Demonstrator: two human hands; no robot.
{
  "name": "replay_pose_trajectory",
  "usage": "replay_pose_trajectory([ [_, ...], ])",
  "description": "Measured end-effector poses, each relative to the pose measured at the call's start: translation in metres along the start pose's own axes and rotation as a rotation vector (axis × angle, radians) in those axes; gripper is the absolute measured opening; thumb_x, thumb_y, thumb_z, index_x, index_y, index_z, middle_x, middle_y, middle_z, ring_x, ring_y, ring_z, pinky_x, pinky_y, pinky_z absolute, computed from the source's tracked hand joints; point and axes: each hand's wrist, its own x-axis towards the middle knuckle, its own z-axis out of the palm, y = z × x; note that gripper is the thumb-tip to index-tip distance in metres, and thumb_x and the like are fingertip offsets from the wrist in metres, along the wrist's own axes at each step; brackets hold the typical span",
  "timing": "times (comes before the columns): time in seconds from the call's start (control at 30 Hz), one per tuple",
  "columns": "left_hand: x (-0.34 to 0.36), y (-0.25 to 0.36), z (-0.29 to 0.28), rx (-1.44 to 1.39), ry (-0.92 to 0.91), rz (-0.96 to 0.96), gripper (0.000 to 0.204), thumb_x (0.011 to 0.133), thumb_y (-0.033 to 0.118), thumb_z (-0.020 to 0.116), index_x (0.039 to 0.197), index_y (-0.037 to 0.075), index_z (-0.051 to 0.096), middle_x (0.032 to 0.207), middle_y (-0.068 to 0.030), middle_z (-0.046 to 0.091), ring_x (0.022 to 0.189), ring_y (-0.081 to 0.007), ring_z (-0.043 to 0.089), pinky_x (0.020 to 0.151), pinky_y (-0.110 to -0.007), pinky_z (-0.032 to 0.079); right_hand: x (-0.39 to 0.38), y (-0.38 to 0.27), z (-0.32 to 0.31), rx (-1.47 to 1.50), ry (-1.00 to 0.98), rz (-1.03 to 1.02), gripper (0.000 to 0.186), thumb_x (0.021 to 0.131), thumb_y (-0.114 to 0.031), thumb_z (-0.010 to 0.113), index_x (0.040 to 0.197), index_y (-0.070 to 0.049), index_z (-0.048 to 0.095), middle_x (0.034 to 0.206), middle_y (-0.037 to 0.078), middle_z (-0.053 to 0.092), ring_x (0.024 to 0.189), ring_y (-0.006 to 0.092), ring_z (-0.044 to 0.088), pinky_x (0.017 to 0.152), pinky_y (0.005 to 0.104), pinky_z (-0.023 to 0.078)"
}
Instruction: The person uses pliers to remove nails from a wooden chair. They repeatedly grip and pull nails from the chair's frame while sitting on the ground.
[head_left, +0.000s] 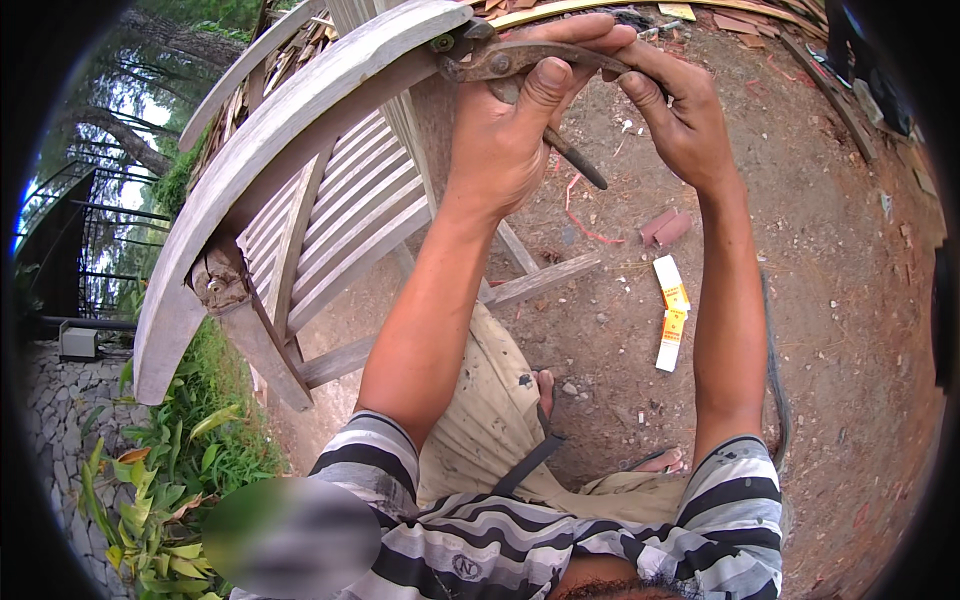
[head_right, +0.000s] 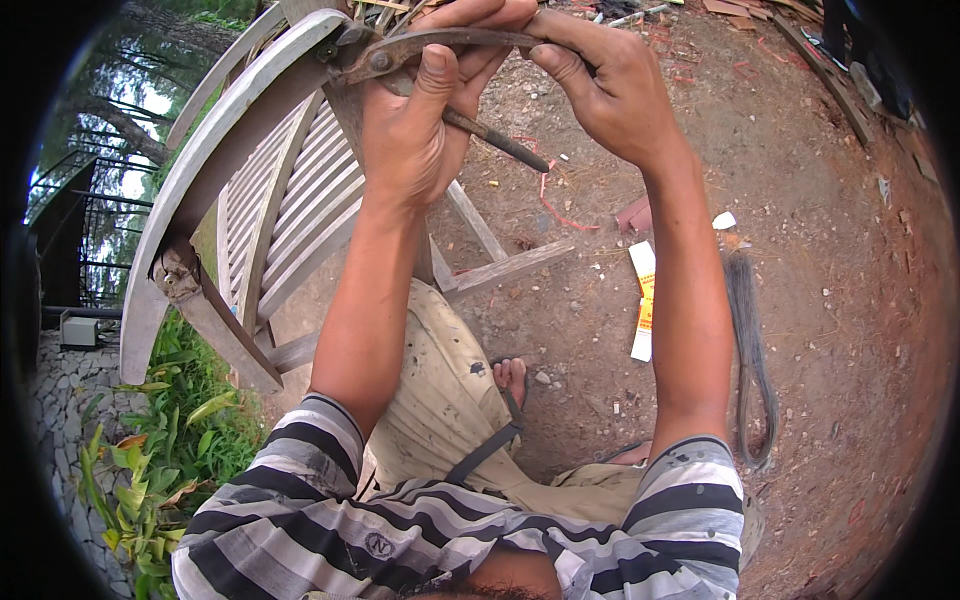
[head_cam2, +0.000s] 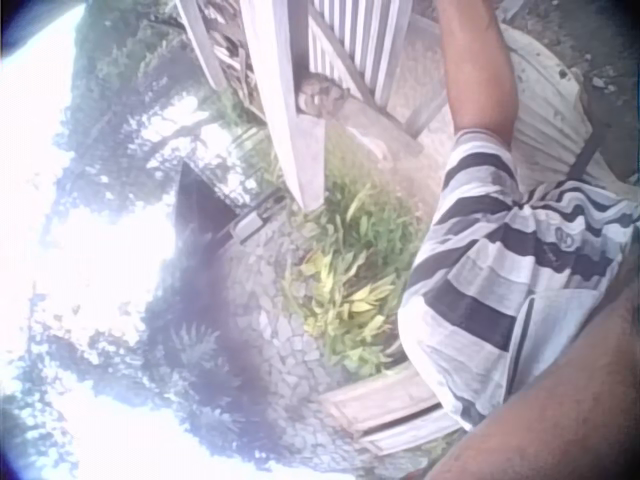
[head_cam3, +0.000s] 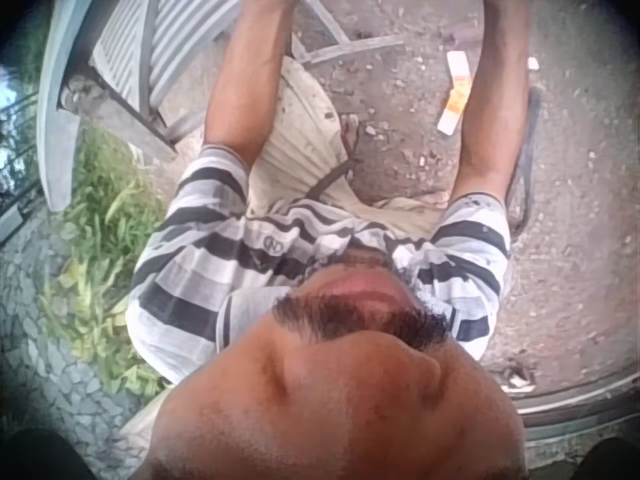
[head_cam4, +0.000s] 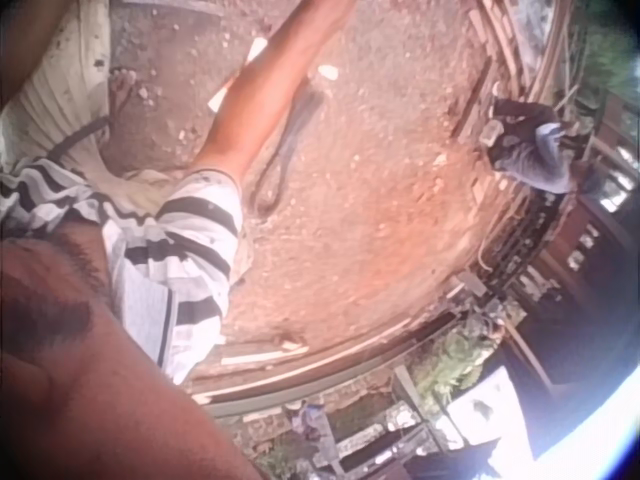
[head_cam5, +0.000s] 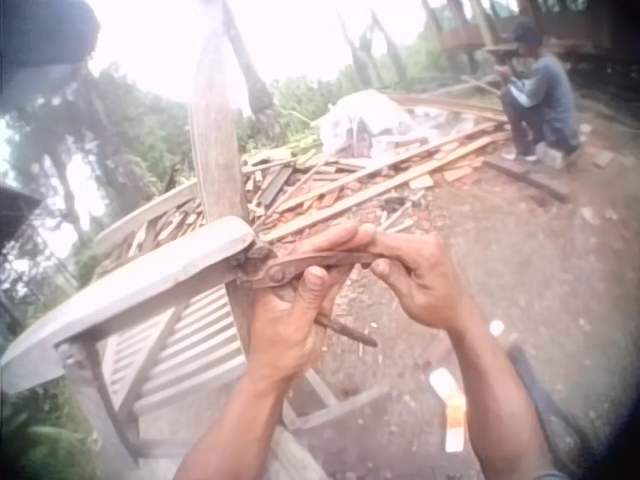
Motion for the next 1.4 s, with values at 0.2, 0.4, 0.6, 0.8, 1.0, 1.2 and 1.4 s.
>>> replay_pose_trajectory([
  [0.2,0.0,0.003,0.002,0.007,0.002,-0.005,0.059,0.104,0.032,0.062,0.145,-0.008,0.05,0.142,-0.0253,0.06,0.136,-0.0331,0.056,0.119,-0.045,0.042,0.001,-0.002,0.002,-0.008,0.028,-0.007,0.031,0.105,-0.017,0.062,0.129,0.002,0.068,0.107,0.013,0.076,0.098,0.0199,0.07,0.088,0.0335,0.054],
  [0.4,0.003,0.003,0.002,-0.013,-0.02,0.01,0.061,0.105,0.033,0.061,0.147,-0.01,0.048,0.144,-0.0274,0.057,0.138,-0.0356,0.054,0.119,-0.046,0.043,0.004,-0.002,-0.002,-0.021,0.014,-0.023,0.031,0.105,-0.017,0.062,0.13,0.001,0.068,0.106,0.012,0.076,0.098,0.0193,0.07,0.087,0.0333,0.054],
  [0.6,0.004,0.004,0.0,0.019,-0.007,0.012,0.061,0.106,0.03,0.059,0.147,-0.012,0.045,0.147,-0.0305,0.053,0.139,-0.0384,0.052,0.119,-0.047,0.043,0.008,-0.005,-0.006,-0.015,-0.02,0.002,0.031,0.105,-0.017,0.062,0.13,0.0,0.068,0.105,0.012,0.076,0.097,0.0186,0.07,0.085,0.0334,0.054],
  [0.8,0.004,0.005,-0.002,0.021,-0.014,0.027,0.057,0.107,0.027,0.058,0.146,-0.012,0.046,0.145,-0.0291,0.055,0.139,-0.0382,0.052,0.119,-0.047,0.044,0.009,-0.003,-0.007,-0.04,-0.008,-0.024,0.031,0.105,-0.016,0.062,0.131,0.0,0.068,0.106,0.011,0.076,0.098,0.0189,0.07,0.087,0.0331,0.054],
  [1.0,0.007,0.001,0.013,0.054,0.044,0.22,0.041,0.099,0.036,0.069,0.114,-0.002,0.071,0.109,-0.0145,0.075,0.111,-0.0244,0.071,0.1,-0.038,0.056,0.0,0.0,0.006,0.024,0.055,0.026,0.031,0.104,-0.015,0.063,0.13,0.001,0.067,0.107,0.011,0.076,0.099,0.0173,0.069,0.089,0.0315,0.054],
  [1.2,0.011,-0.013,0.017,0.071,0.146,0.279,0.034,0.098,0.033,0.073,0.094,-0.001,0.068,0.09,-0.0108,0.072,0.091,-0.0212,0.071,0.087,-0.035,0.058,-0.003,0.001,0.013,0.058,0.073,0.043,0.03,0.105,-0.015,0.062,0.129,0.003,0.066,0.105,0.009,0.074,0.097,0.0144,0.067,0.088,0.0301,0.053],
  [1.4,0.005,-0.007,0.019,0.097,0.289,0.11,0.027,0.1,0.024,0.073,0.087,0.001,0.067,0.078,-0.0074,0.069,0.079,-0.0174,0.07,0.08,-0.033,0.058,-0.016,-0.019,0.065,0.143,0.308,0.081,0.023,0.103,-0.014,0.065,0.121,-0.001,0.071,0.095,0.016,0.077,0.091,0.021,0.076,0.078,0.0334,0.057],
])
